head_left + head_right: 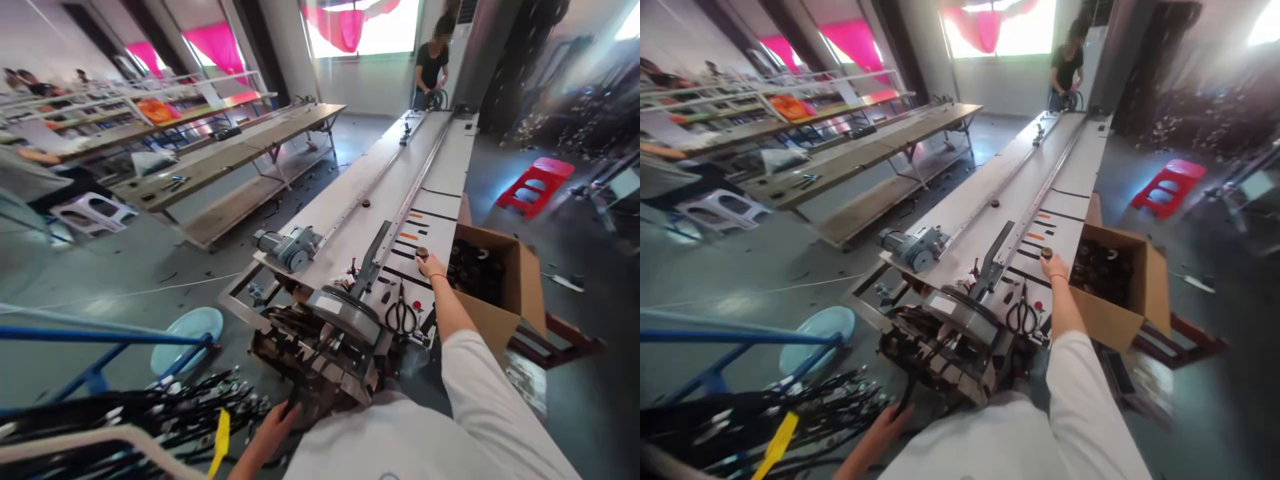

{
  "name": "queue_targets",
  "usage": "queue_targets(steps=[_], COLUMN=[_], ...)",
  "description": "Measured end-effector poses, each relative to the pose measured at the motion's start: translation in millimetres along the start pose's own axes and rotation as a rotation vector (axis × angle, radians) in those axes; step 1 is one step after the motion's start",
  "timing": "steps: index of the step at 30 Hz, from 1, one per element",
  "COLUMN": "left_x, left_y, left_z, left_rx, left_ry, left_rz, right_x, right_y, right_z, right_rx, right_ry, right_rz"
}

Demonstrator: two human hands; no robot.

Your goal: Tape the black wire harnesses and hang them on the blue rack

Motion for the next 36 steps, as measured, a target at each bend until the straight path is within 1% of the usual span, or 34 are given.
queue_targets(steps=[2,3,4,5,6,8,9,10,11,12,13,14,15,16,17,18,19,20,21,22,23,24,25,29,31,33,36], left_x=[-0.9,-1.6,-2.0,-1.6,-0.7,1.2,1.8,2.0,1.6,1.0,-0.3,-1.4,-2.4,-2.7,-4.0,-5.3,-6.2,-6.9,-7.3,-7.2,-7.0,-6.7,-6.3,-5.1,-5.9,-6.5,-4.0], left_y=[3.4,4.5,5.1,4.8,3.5,-2.8,-8.0,-14.5,-22.1,-30.3,-38.3,-46.0,-52.9,-59.0,-63.2,-65.4,-65.7,-64.3,-61.7,-58.4,-54.9,-51.7,-49.1,-46.6,-48.1,-49.5,-49.0], left_z=[-12.2,-17.7,-22.8,-27.2,-30.1,-28.4,-21.6,-9.7,6.7,28.4,52.6,75.9,96.1,111.5,123.2,131.4,136.1,138.3,138.8,138.3,137.7,137.3,137.6,141.4,141.9,139.4,130.1], left_rx=[0.029,0.031,0.028,0.025,0.023,0.028,0.027,0.014,-0.01,-0.067,-0.14,-0.206,-0.248,-0.261,-0.27,-0.277,-0.283,-0.29,-0.298,-0.306,-0.316,-0.326,-0.336,-0.362,-0.374,-0.376,-0.34], left_ry=[0.061,0.079,0.079,0.069,0.052,0.013,0.003,0.004,0.009,0.039,0.056,0.047,0.034,0.021,-0.013,-0.049,-0.088,-0.128,-0.161,-0.189,-0.209,-0.224,-0.234,-0.263,-0.273,-0.273,-0.228], left_rz=[-0.074,-0.119,-0.162,-0.197,-0.222,-0.264,-0.279,-0.287,-0.288,-0.276,-0.261,-0.228,-0.185,-0.131,-0.093,-0.062,-0.035,-0.017,-0.005,0.002,0.003,-0.001,-0.007,-0.01,-0.003,0.006,0.025], right_x=[-0.9,-2.1,-4.2,-8.2,-15.1,-39.3,-55.9,-73.4,-89.5,-101.9,-109.7,-111.9,-108.5,-101.0,-91.2,-81.9,-75.6,-73.6,-75.4,-79.6,-84.2,-88.1,-90.7,-95.0,-95.5,-95.2,-93.5], right_y=[-1.2,3.0,11.9,26.5,47.3,103.6,134.6,163.4,187.6,205.1,215.4,218.4,215.0,206.7,195.6,184.0,173.8,166.1,161.1,158.7,158.0,158.6,159.9,163.5,163.0,162.5,163.3], right_z=[-2.5,-2.2,-1.1,0.2,1.0,-1.0,-4.8,-9.7,-15.1,-20.0,-24.3,-27.0,-26.9,-23.1,-15.0,-2.9,11.1,24.8,36.2,44.2,49.1,51.8,53.2,53.0,52.6,52.2,51.4], right_rx=[0.013,0.026,0.048,0.082,0.132,0.262,0.335,0.391,0.423,0.433,0.433,0.423,0.395,0.34,0.248,0.118,-0.029,-0.168,-0.279,-0.353,-0.393,-0.41,-0.418,-0.429,-0.43,-0.426,-0.424], right_ry=[-0.03,-0.046,-0.065,-0.091,-0.124,-0.209,-0.255,-0.292,-0.301,-0.299,-0.294,-0.29,-0.288,-0.29,-0.292,-0.294,-0.299,-0.311,-0.329,-0.345,-0.352,-0.35,-0.337,-0.281,-0.28,-0.286,-0.286], right_rz=[-0.013,0.007,0.055,0.125,0.203,0.321,0.334,0.319,0.295,0.273,0.255,0.253,0.271,0.309,0.355,0.392,0.399,0.366,0.304,0.237,0.185,0.162,0.167,0.26,0.273,0.267,0.266])
Point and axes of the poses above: each hand's wrist, its own y-axis away from the middle knuckle, its own x-axis out of the back of the hand, z = x × y, the point moved 7 cm from there along -y, towards the middle knuckle, and after that the axes turned 10 degrees about y, right-handed, at the moved point
